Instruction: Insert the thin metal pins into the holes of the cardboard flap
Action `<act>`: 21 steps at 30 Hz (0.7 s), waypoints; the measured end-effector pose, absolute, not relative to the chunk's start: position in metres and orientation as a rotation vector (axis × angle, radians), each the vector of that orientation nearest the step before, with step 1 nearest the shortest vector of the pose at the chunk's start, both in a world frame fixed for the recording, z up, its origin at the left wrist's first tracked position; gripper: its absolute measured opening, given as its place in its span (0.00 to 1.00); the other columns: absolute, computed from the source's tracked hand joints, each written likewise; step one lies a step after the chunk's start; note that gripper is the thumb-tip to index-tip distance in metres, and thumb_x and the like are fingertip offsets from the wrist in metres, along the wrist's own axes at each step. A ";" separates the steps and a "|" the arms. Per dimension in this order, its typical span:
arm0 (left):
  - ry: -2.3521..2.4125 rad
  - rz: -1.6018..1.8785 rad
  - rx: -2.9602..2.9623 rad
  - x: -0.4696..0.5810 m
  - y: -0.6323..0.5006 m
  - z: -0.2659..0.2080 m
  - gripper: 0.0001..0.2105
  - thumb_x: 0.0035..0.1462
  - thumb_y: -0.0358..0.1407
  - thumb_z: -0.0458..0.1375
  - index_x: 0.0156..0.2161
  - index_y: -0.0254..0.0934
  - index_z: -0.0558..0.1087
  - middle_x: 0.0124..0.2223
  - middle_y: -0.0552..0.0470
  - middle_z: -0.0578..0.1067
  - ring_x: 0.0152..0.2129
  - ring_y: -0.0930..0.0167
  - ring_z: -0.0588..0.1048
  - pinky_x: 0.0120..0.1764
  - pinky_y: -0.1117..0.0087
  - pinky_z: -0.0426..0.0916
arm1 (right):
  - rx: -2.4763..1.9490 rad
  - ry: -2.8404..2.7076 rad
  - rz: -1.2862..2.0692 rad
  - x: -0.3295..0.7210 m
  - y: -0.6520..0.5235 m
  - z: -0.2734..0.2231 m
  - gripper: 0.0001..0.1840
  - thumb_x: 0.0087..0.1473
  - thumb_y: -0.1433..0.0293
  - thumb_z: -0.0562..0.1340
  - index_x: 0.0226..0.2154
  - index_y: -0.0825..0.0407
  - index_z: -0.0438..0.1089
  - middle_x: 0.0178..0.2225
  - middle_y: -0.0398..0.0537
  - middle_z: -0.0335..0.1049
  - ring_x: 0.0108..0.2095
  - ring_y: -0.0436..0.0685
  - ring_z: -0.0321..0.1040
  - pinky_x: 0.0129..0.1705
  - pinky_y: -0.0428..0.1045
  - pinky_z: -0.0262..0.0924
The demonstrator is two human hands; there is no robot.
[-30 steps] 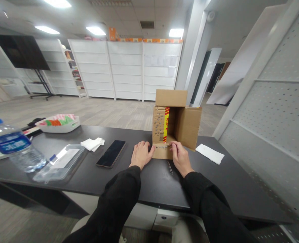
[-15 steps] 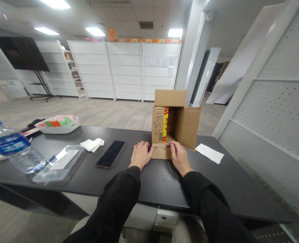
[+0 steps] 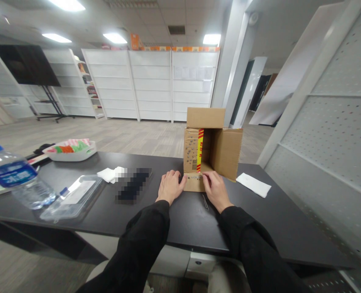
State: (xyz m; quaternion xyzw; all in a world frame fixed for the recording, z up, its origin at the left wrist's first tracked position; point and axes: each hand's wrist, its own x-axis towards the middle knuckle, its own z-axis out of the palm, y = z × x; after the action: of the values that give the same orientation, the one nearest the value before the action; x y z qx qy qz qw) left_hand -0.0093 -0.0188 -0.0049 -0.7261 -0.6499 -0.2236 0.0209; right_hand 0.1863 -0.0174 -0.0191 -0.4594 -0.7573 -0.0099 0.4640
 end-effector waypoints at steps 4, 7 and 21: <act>-2.006 -0.699 -2.256 -0.009 -0.019 -0.004 0.20 0.65 0.49 0.44 0.40 0.38 0.72 0.42 0.45 0.74 0.44 0.63 0.71 0.49 0.62 0.61 | -1.160 -1.853 -0.047 0.187 -0.016 -0.020 0.15 0.65 0.65 0.50 0.38 0.52 0.70 0.36 0.53 0.70 0.39 0.60 0.67 0.44 0.54 0.60; -1.998 -0.696 -2.254 -0.009 -0.019 -0.005 0.20 0.65 0.49 0.43 0.40 0.38 0.72 0.42 0.44 0.74 0.44 0.63 0.71 0.49 0.63 0.61 | -1.186 -1.843 -0.071 0.186 -0.016 -0.020 0.14 0.64 0.65 0.51 0.38 0.52 0.70 0.35 0.53 0.69 0.39 0.60 0.67 0.43 0.54 0.60; -2.008 -0.708 -2.265 -0.010 -0.019 -0.005 0.20 0.65 0.49 0.44 0.40 0.38 0.72 0.42 0.44 0.74 0.43 0.63 0.71 0.49 0.62 0.61 | -1.224 -1.873 -0.109 0.188 -0.015 -0.022 0.10 0.62 0.69 0.53 0.37 0.51 0.70 0.35 0.51 0.70 0.38 0.60 0.67 0.42 0.54 0.59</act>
State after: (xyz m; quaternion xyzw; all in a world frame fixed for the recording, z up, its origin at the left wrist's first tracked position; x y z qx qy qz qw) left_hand -0.0096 -0.0186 -0.0054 -0.7285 -0.6458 -0.2278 0.0167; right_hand 0.1880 -0.0145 -0.0224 -0.4917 -0.7527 -0.0437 0.4357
